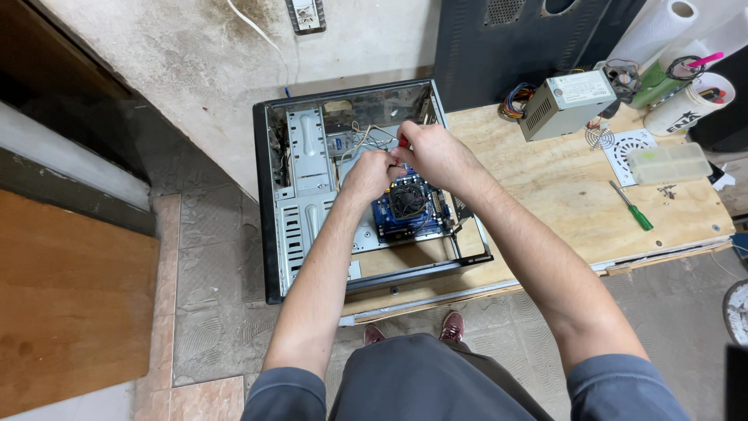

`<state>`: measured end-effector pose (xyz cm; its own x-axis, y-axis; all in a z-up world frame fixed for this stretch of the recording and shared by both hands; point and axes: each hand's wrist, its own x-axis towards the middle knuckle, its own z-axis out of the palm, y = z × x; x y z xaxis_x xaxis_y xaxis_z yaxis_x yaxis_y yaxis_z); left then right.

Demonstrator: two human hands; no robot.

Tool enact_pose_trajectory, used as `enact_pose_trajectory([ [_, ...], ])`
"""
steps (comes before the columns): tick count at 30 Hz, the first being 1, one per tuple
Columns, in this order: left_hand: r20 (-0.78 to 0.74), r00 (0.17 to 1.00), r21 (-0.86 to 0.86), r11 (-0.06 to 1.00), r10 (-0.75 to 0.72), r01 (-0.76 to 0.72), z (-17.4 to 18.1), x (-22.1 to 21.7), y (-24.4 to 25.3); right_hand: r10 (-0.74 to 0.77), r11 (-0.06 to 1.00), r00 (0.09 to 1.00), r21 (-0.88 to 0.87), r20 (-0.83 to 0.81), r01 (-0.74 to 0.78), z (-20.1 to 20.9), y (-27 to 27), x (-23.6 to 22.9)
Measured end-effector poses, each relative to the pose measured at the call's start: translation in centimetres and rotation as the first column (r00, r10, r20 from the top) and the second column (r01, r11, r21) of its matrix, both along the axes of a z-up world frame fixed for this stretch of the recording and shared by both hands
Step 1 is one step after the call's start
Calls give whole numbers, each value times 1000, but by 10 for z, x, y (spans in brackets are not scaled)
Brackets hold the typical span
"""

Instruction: The person removes the side panel of a desktop computer case, then uses a screwdriver to unscrew and remove the power supply unit. They place the power supply on the table and continue to unscrew and detach components from the motherboard area.

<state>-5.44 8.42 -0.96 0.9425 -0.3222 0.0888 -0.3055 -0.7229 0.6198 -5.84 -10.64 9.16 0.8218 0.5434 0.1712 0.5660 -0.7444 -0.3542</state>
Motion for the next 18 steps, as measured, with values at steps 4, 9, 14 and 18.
enact_pose_trajectory([
  [4, 29, 999, -40, 999, -14, 15, -24, 10, -2, -20, 998, 1000, -62, 7, 20, -3, 4, 1],
  [9, 21, 1000, -48, 999, 10, -9, -22, 4, -2, -49, 994, 999, -94, 2, 49, -2, 8, 3],
  [14, 104, 994, -90, 996, -19, 28, -41, 9, -6, -161, 958, 986, -234, 49, 168, 0, 15, 9],
  [18, 51, 999, -171, 985, 9, 0, -6, -10, 1, -110, 967, 994, -231, 11, 110, -4, 17, 14],
])
